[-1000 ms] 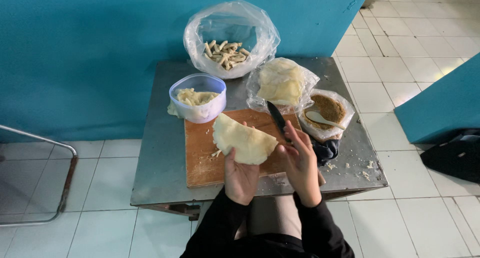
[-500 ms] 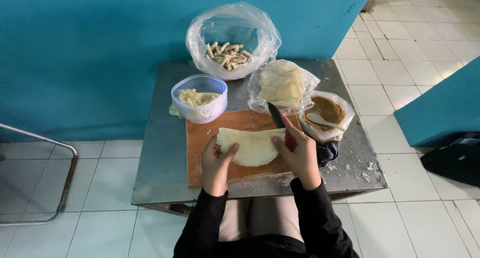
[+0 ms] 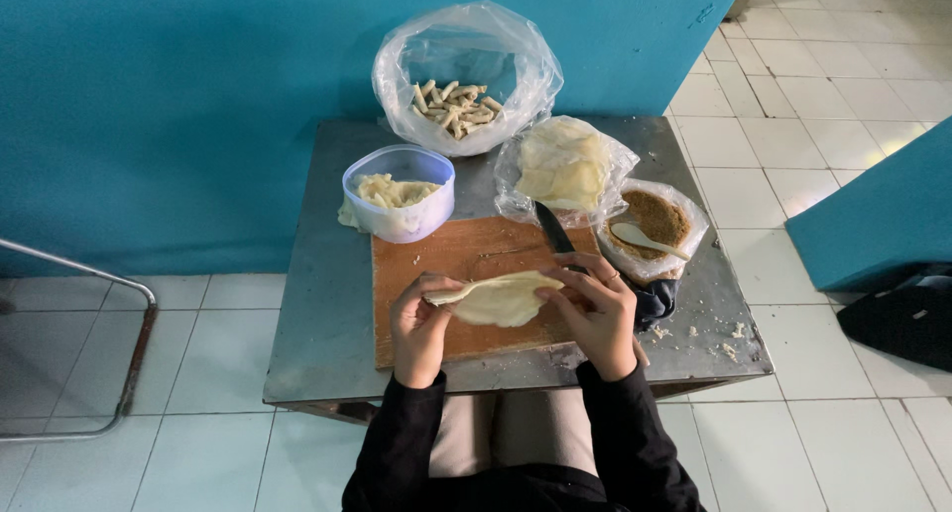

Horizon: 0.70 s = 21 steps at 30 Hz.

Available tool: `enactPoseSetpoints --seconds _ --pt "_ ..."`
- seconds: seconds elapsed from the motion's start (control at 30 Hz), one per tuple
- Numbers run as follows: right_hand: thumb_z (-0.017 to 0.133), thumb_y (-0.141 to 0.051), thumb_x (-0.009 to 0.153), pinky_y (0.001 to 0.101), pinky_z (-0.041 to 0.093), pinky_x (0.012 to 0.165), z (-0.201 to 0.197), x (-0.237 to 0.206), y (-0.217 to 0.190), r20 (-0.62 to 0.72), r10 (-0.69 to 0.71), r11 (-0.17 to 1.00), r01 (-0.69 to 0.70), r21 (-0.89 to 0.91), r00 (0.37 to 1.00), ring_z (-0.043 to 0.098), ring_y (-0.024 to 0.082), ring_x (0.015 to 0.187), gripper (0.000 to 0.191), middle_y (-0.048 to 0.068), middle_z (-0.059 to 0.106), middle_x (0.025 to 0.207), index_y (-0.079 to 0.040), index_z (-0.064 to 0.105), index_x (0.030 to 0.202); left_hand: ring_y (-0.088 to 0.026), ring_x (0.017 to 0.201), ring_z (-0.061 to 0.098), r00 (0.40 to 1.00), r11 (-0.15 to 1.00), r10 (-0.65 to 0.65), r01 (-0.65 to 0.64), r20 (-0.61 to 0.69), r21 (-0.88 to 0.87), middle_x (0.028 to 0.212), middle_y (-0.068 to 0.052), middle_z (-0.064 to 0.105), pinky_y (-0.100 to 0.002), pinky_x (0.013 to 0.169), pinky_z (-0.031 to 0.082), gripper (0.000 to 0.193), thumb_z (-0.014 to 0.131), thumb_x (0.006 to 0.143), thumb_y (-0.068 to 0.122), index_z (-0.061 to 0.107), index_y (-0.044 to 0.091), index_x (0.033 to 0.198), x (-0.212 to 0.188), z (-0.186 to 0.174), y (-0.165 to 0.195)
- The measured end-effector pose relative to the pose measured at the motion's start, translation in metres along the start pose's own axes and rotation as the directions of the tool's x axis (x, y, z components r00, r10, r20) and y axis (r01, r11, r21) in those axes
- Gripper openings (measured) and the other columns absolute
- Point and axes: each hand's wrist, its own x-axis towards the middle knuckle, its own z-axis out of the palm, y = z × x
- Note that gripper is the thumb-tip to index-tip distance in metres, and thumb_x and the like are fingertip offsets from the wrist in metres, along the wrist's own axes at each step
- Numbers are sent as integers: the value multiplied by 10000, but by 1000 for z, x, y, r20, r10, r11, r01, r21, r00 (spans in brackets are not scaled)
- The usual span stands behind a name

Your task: The person sits at a low metal table and cuts thin dough sheets into strips with a knife on a wooden cutting board. They separate cut pieces, stack the cut dough pieces aside, and take new dough sheets from a plastic bag to continue cutting.

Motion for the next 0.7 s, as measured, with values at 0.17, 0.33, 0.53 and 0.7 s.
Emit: enactPoseSetpoints --seconds 0.17,0.33,0.53,0.7 --pt "879 -50 750 240 643 720 0 -1 1 71 -10 999 8 40 997 726 106 919 211 77 701 1201 -6 770 926 -141 968 679 997 996 71 -69 42 -54 1043 -73 690 -272 845 543 194 667 907 -124 678 41 1008 -1 -1 0" --pt "869 -39 761 248 649 743 -5 -2 2 154 2 999 -9 43 988 730 107 922 192 89 718 1159 3 774 923 -165 995 684 990 994 89 -82 110 -68 1074 -84 687 -284 856 551 220 644 906 -138 667 43 1028 -1 -7 2" --pt "860 -46 770 240 645 690 -11 1 -3 175 -10 1000 7 17 985 748 101 850 165 70 761 1026 4 763 894 -224 1123 720 986 986 65 -39 155 -164 1131 -91 660 -358 976 587 323 599 923 -142 615 55 1178 1 -9 6" --pt "847 -61 791 229 637 632 -15 0 -7 194 57 997 -67 45 979 756 86 792 160 51 773 979 7 760 907 -206 1108 696 989 987 -38 60 146 -148 1170 -110 691 -360 953 585 437 640 927 -99 544 48 1327 3 -7 13"
